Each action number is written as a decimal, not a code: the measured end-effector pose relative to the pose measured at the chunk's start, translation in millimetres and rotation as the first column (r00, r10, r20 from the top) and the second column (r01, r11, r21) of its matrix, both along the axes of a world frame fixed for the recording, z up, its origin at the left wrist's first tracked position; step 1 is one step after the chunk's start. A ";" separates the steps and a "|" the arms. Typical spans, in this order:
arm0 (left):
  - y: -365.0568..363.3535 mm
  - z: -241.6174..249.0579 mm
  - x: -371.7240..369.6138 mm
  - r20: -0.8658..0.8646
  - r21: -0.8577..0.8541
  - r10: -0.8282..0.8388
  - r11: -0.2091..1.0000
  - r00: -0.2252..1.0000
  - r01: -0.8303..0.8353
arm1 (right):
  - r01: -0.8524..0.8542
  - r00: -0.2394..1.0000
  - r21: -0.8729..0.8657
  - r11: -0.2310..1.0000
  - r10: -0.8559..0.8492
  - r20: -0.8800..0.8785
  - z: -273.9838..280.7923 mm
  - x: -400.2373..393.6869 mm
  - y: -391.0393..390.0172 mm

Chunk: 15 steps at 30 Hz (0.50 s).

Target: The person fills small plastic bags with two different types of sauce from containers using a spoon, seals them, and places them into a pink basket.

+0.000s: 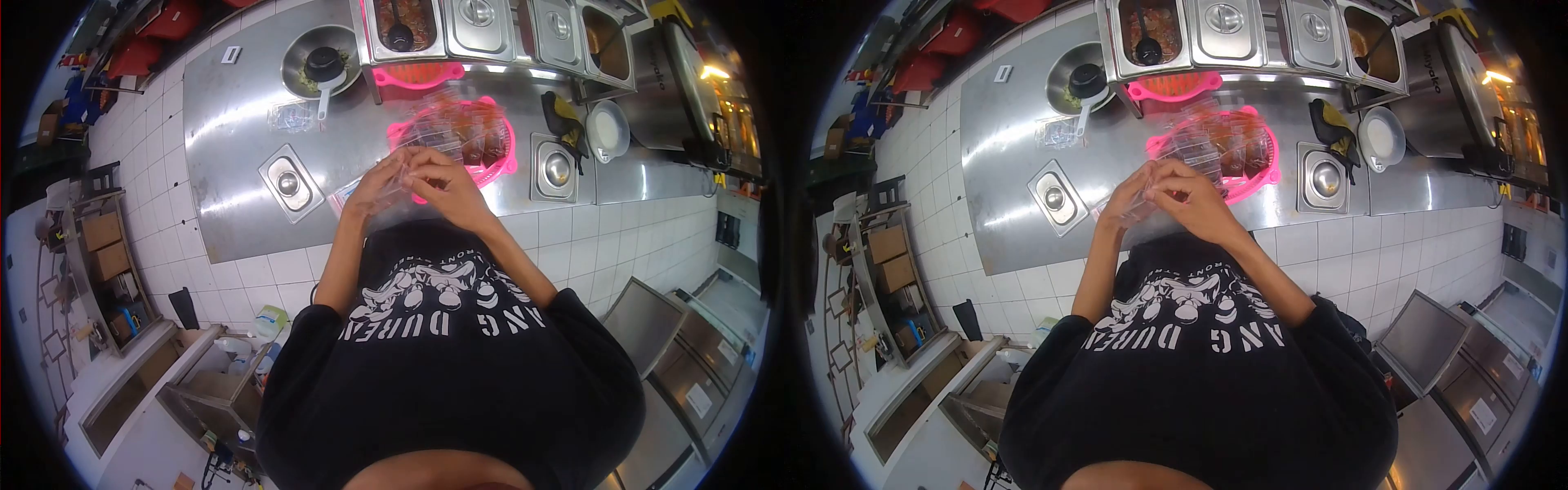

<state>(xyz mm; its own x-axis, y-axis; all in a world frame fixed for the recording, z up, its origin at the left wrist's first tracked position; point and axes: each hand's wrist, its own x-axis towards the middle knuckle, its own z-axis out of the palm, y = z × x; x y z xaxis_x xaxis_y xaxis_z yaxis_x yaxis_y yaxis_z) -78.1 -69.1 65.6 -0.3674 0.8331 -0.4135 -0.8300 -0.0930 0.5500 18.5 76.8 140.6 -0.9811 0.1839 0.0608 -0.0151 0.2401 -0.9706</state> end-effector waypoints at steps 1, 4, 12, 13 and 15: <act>0.9 -5.8 -5.5 -0.019 0.157 -0.037 0.987 0.999 0.040 | -0.109 0.976 -0.185 0.977 0.141 0.168 0.1 0.4 6.8; -5.3 -7.0 -16.1 -0.096 0.319 -0.147 0.932 0.984 0.171 | -0.169 0.866 -0.419 0.892 0.338 0.369 12.8 -5.5 12.4; -21.2 54.1 -9.1 -0.475 -0.035 -0.168 0.984 0.864 0.172 | -0.239 0.828 -0.123 0.963 0.268 0.492 22.0 -13.8 28.7; -25.8 61.1 -10.8 -0.758 -0.237 -0.273 0.961 0.593 0.140 | -0.240 0.859 -0.049 0.969 0.236 0.455 20.9 -12.9 30.5; -25.9 64.6 -12.2 -0.893 -0.396 -0.390 0.918 0.225 0.018 | -0.241 0.888 0.033 0.970 0.207 0.410 18.4 -13.6 36.2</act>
